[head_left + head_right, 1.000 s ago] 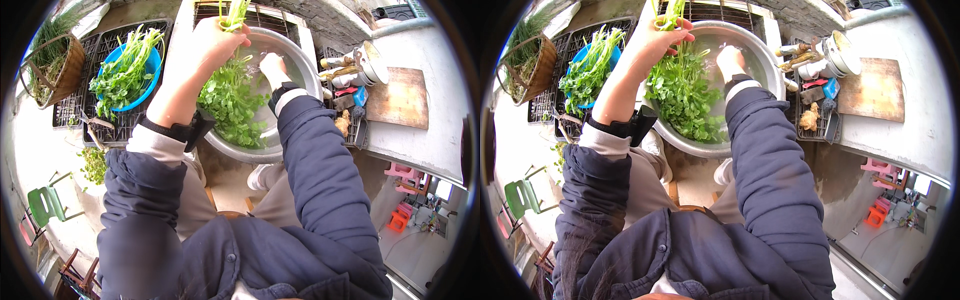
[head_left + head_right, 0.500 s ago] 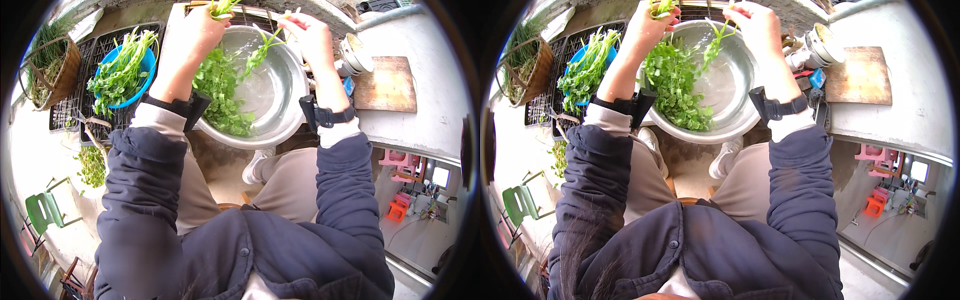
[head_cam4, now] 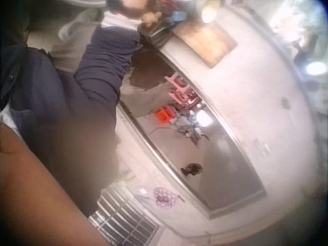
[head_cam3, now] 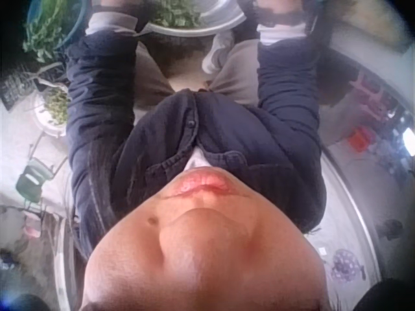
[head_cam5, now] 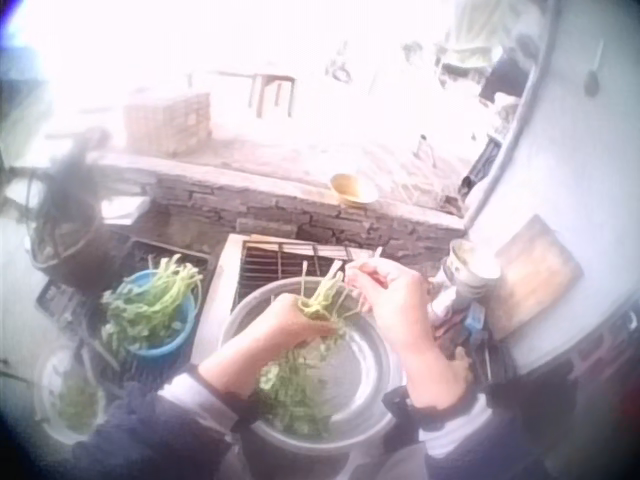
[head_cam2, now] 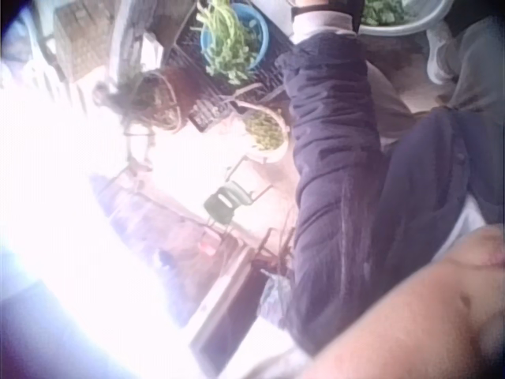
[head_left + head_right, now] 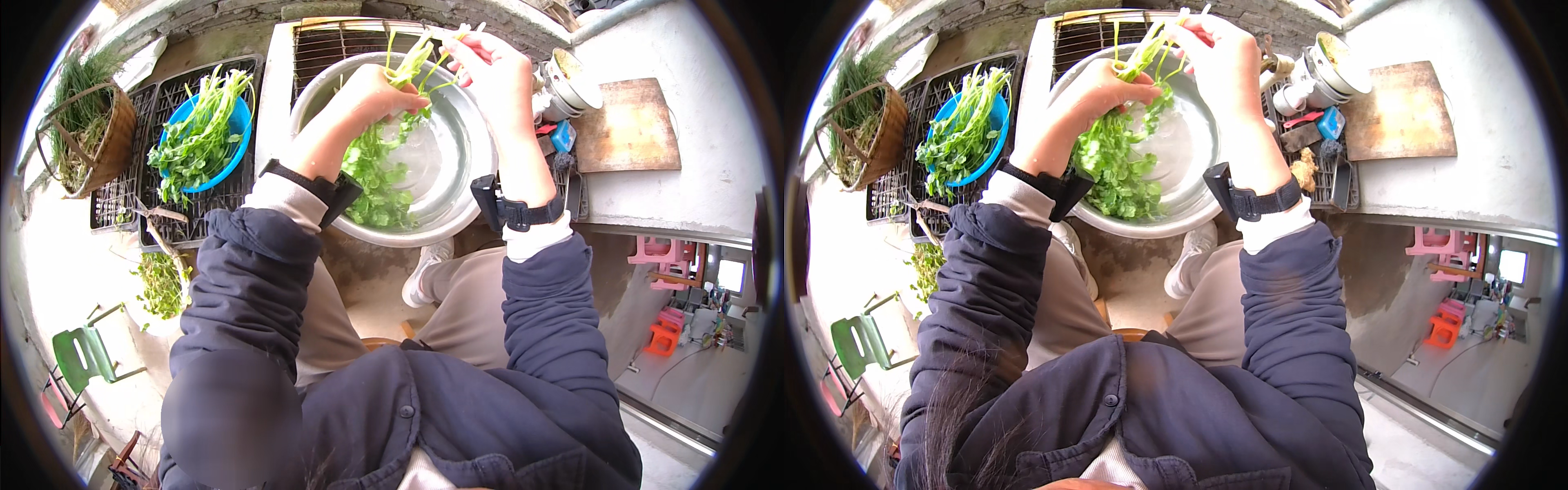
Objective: The person washes leafy green vegetables in a metal basin filled with water, repeatedly submerging and agitating the greens with both hands. Cleaned greens are transferred to a blue bowl on the left.
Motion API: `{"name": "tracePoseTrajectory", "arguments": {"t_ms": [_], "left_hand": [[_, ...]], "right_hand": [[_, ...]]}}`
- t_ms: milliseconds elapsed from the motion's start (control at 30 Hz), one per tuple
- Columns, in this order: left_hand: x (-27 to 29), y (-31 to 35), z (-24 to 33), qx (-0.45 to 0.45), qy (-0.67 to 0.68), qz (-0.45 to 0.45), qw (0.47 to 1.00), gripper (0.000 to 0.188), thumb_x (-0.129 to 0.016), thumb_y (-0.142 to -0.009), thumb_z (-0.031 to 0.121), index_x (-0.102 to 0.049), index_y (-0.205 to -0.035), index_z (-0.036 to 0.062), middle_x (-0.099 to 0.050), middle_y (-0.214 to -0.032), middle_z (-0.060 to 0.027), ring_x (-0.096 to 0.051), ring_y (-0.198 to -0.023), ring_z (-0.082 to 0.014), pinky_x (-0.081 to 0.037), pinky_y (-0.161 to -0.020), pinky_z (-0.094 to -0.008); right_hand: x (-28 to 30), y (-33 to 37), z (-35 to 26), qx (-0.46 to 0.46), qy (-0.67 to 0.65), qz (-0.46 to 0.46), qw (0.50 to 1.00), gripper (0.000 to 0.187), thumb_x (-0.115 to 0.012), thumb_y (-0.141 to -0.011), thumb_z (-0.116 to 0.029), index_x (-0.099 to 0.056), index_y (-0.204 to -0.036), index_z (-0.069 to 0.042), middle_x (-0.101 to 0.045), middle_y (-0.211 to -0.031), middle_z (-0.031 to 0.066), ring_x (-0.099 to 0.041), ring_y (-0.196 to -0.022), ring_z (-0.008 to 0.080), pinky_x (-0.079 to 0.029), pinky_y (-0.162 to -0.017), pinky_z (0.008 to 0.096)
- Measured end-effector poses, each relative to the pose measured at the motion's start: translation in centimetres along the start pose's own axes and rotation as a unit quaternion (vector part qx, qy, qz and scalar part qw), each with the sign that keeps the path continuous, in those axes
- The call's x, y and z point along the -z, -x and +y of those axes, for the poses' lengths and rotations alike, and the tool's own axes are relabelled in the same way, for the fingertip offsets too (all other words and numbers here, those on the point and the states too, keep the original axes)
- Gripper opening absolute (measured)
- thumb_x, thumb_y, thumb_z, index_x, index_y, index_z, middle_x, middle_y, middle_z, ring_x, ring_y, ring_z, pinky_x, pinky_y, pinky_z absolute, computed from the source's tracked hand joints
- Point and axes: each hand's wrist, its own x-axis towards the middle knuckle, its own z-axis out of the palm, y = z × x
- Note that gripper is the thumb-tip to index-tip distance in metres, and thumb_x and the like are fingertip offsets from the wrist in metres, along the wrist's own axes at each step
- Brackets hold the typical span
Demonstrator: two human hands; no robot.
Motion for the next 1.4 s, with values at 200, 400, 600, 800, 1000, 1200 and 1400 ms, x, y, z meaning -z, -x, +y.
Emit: {"name": "tracePoseTrajectory", "arguments": {"t_ms": [200,400,600,800,1000,1200,1400], "left_hand": [[4.3,-0.6,-2.5,0.079,-0.24,0.07,0.965,0.018,-0.079,-0.073,0.022,-0.072,-0.076,0.006,-0.067,-0.062,-0.0001,-0.055,-0.053,-0.0064,-0.043,-0.051,-0.0218],[7.7,0.5,-3.6,0.163,-0.329,0.132,0.921,0.014,-0.078,-0.067,0.02,-0.073,-0.063,0.0073,-0.068,-0.066,-0.0086,-0.064,-0.06,-0.0186,-0.051,-0.061,-0.0313],[8.7,0.6,-3.5,0.224,-0.421,0.153,0.866,0.019,-0.069,-0.073,0.014,-0.074,-0.089,0.0034,-0.071,-0.083,-0.0172,-0.071,-0.086,-0.0292,-0.054,-0.079,-0.0364],[7.1,0.9,-2.3,0.097,-0.146,-0.003,0.984,0.019,-0.075,-0.071,0.019,-0.07,-0.087,0.0084,-0.068,-0.07,-0.0019,-0.057,-0.058,-0.0098,-0.042,-0.051,-0.0266],[4.3,0.5,-1.5,0.081,-0.187,-0.064,0.977,0.026,-0.078,-0.075,0.029,-0.067,-0.085,0.0077,-0.068,-0.07,-0.0009,-0.055,-0.056,-0.0077,-0.041,-0.049,-0.024],[4.6,0.7,-0.3,0.07,-0.077,-0.079,0.991,0.027,-0.08,-0.075,0.028,-0.067,-0.087,0.0072,-0.068,-0.072,-0.0022,-0.047,-0.05,-0.0048,-0.038,-0.048,-0.0228],[3.5,1.8,1.2,0.021,0.137,-0.124,0.982,0.035,-0.078,-0.078,0.029,-0.066,-0.099,0.0041,-0.069,-0.079,-0.0055,-0.047,-0.054,-0.0044,-0.039,-0.051,-0.0215]], "right_hand": [[2.0,0.7,1.7,0.145,0.253,0.101,0.951,0.019,-0.069,-0.087,-0.014,-0.07,-0.102,-0.003,-0.071,-0.089,0.0089,-0.068,-0.077,0.015,-0.053,-0.071,0.027],[3.1,1.0,3.3,0.212,0.337,0.077,0.914,0.019,-0.062,-0.09,-0.015,-0.068,-0.105,-0.005,-0.07,-0.096,0.0107,-0.069,-0.086,0.0241,-0.054,-0.075,0.0318],[5.0,1.2,5.5,0.26,0.423,0.062,0.866,0.017,-0.062,-0.089,-0.015,-0.069,-0.103,-0.007,-0.07,-0.097,0.0082,-0.069,-0.086,0.0226,-0.056,-0.076,0.0319],[3.3,3.7,8.6,0.28,0.335,-0.107,0.893,0.017,-0.064,-0.088,-0.009,-0.068,-0.104,-0.006,-0.07,-0.098,0.0054,-0.068,-0.084,0.0169,-0.056,-0.073,0.0268],[-0.8,6.8,8.9,-0.212,0.114,-0.418,0.876,0.016,-0.062,-0.088,-0.005,-0.068,-0.102,-0.001,-0.068,-0.079,0.0057,-0.065,-0.073,0.0103,-0.054,-0.067,0.025],[-0.4,4.5,5.9,-0.079,-0.022,-0.204,0.975,0.017,-0.066,-0.088,-0.011,-0.067,-0.102,-0.001,-0.064,-0.077,-0.0003,-0.06,-0.072,0.0062,-0.051,-0.068,0.0226],[-1.8,4.3,4.9,-0.055,0.066,-0.237,0.968,0.02,-0.069,-0.088,-0.018,-0.07,-0.101,-0.002,-0.063,-0.076,-0.002,-0.057,-0.07,0.0044,-0.048,-0.065,0.0215]]}}
